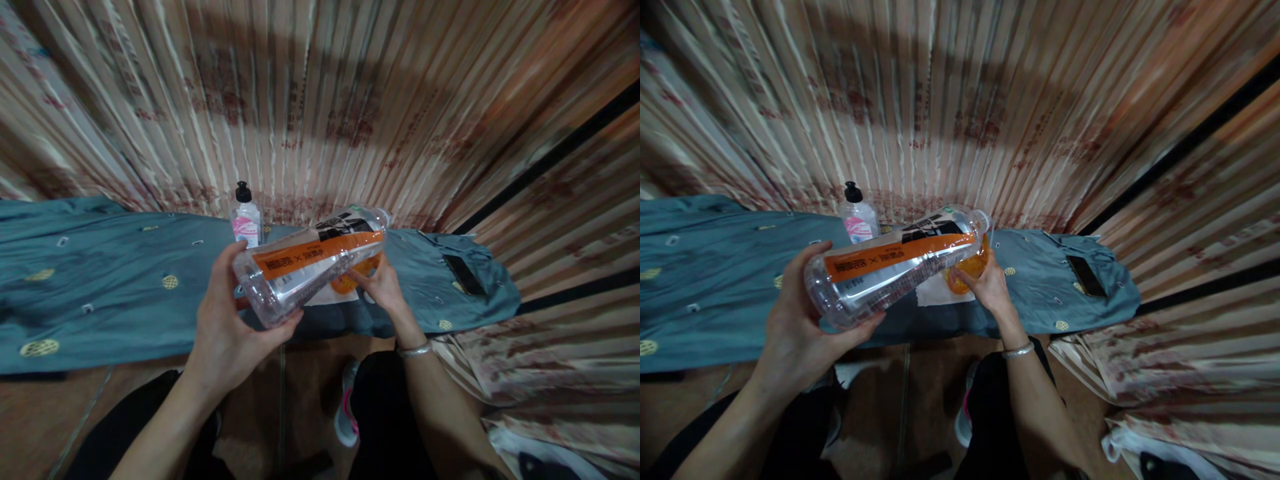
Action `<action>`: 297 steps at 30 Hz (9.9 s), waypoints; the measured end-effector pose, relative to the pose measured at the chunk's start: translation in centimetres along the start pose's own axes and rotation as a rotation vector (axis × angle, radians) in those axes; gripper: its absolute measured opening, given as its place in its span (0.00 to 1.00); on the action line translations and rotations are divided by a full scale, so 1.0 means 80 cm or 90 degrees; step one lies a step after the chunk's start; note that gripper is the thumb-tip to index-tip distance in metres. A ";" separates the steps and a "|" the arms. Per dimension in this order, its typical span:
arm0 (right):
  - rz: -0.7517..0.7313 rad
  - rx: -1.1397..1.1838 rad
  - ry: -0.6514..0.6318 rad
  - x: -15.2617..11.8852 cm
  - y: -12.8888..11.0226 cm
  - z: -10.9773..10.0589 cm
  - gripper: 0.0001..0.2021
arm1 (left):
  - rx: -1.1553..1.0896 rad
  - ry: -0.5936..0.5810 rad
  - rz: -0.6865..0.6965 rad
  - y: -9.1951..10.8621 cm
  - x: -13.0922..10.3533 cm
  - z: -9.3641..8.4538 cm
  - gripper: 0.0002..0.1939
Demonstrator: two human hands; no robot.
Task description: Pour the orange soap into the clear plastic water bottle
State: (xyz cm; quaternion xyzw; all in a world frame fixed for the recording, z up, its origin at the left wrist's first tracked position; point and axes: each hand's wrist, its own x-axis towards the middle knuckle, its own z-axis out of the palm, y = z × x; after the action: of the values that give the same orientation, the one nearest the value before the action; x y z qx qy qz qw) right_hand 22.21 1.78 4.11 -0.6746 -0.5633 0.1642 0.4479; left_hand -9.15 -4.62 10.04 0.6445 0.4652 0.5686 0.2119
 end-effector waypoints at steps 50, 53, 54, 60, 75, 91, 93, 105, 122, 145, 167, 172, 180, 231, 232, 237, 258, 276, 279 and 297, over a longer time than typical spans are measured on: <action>0.002 0.010 -0.015 -0.001 -0.002 -0.002 0.46 | -0.005 0.014 0.015 -0.004 0.000 0.001 0.47; 0.001 0.006 -0.010 -0.001 0.001 -0.002 0.45 | 0.000 0.007 0.011 -0.004 0.001 0.001 0.48; 0.000 0.004 -0.009 -0.002 0.002 -0.001 0.45 | 0.000 0.004 0.010 -0.003 0.002 0.001 0.48; -0.003 -0.020 -0.018 -0.001 0.002 -0.003 0.46 | -0.014 0.010 0.006 -0.004 0.002 0.002 0.47; 0.003 -0.037 -0.032 -0.005 0.003 -0.011 0.48 | -0.032 0.011 -0.014 -0.005 0.006 0.006 0.49; -0.030 -0.055 -0.035 -0.007 0.009 -0.009 0.40 | -0.053 0.020 -0.052 -0.002 0.006 0.010 0.49; -0.031 -0.056 -0.035 -0.006 0.010 -0.009 0.40 | -0.056 0.019 -0.053 -0.002 0.006 0.012 0.49; -0.031 -0.051 -0.043 -0.005 0.008 -0.010 0.37 | -0.077 0.014 -0.068 0.008 0.008 0.011 0.47; -0.027 -0.055 -0.034 -0.007 0.009 -0.011 0.34 | -0.063 0.010 -0.072 0.015 0.009 0.008 0.47; -0.038 -0.054 -0.040 -0.006 0.010 -0.011 0.38 | -0.057 0.009 -0.066 0.010 0.007 0.011 0.48; -0.041 -0.053 -0.044 -0.006 0.011 -0.011 0.37 | -0.065 0.022 -0.063 0.008 0.008 0.013 0.51; -0.054 -0.065 -0.037 -0.004 0.017 -0.010 0.35 | -0.052 0.014 -0.056 0.004 0.007 0.014 0.51; -0.064 -0.066 -0.036 -0.005 0.018 -0.009 0.37 | -0.062 0.025 -0.037 0.004 0.005 0.013 0.49; -0.042 -0.074 -0.045 -0.004 0.014 -0.012 0.31 | -0.068 0.020 -0.062 0.009 0.007 0.013 0.50; -0.043 -0.075 -0.043 -0.004 0.014 -0.012 0.31 | -0.065 0.020 -0.061 0.009 0.007 0.013 0.50; -0.037 -0.076 -0.040 -0.004 0.013 -0.012 0.31 | -0.064 0.013 -0.051 0.007 0.007 0.012 0.49; -0.049 -0.074 -0.053 -0.004 0.013 -0.014 0.33 | -0.062 0.017 -0.050 0.007 0.006 0.013 0.50; -0.049 -0.075 -0.042 -0.003 0.014 -0.013 0.31 | -0.048 0.004 -0.040 0.004 0.005 0.011 0.49; -0.052 -0.074 -0.045 -0.003 0.015 -0.013 0.32 | -0.047 0.014 -0.035 0.003 0.004 0.012 0.48; -0.063 -0.048 -0.038 -0.004 0.016 -0.010 0.35 | -0.025 0.020 -0.006 -0.003 -0.001 0.014 0.49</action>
State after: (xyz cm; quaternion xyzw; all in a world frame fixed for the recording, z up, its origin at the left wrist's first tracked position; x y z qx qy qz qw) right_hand 23.43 1.22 3.45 -0.6569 -0.6152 0.1406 0.4126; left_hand -8.17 -4.32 9.49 0.6292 0.4603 0.5864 0.2200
